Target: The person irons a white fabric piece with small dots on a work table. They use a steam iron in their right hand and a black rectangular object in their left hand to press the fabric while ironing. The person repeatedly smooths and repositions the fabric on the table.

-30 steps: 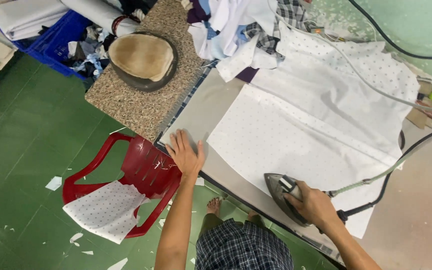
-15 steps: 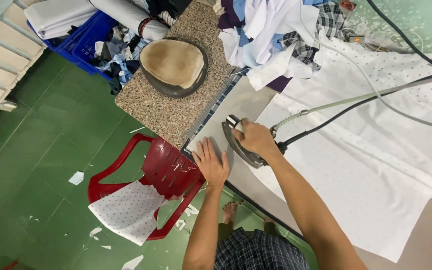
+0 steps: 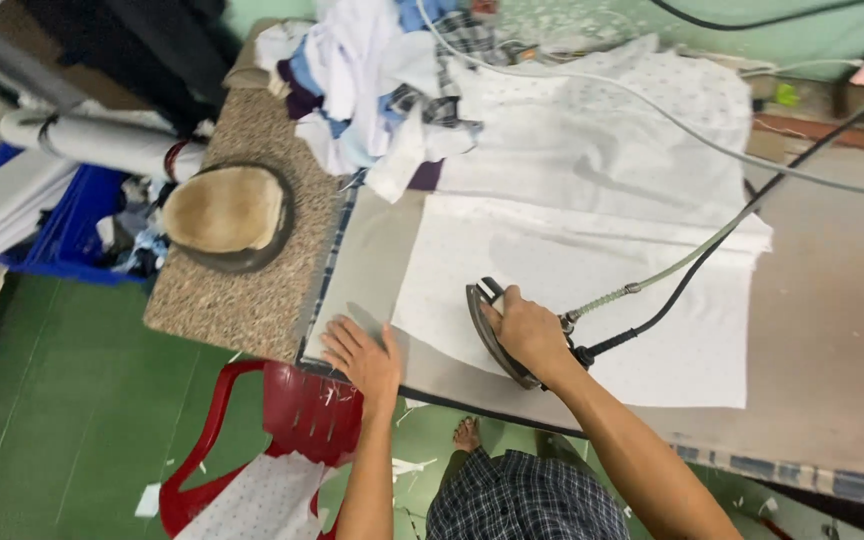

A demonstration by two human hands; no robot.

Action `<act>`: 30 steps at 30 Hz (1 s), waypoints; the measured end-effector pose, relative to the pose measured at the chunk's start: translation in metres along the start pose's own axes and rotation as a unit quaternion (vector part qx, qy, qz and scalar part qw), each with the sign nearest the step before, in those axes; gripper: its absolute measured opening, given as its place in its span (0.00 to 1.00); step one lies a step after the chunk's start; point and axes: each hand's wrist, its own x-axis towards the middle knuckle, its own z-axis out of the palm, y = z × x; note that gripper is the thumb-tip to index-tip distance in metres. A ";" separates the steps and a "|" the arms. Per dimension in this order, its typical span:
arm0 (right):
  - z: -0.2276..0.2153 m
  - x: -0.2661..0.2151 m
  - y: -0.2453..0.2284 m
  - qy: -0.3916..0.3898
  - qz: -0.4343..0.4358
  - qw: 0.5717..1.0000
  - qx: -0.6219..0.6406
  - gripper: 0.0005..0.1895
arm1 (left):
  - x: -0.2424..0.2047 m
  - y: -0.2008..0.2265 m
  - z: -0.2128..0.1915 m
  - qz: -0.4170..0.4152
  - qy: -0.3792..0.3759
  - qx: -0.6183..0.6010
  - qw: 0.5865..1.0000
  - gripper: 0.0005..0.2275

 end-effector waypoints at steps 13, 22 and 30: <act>-0.051 -0.105 0.245 0.088 0.250 0.963 0.056 0.28 | -0.011 0.075 -0.013 0.179 -0.210 0.056 0.960 0.36; -0.078 -0.115 0.371 0.126 0.335 0.924 0.133 0.32 | -0.019 0.065 -0.003 0.193 -0.064 -0.101 0.974 0.33; -0.091 -0.082 0.387 0.124 0.362 0.919 0.092 0.40 | 0.033 0.104 0.000 0.304 0.073 -0.166 0.935 0.15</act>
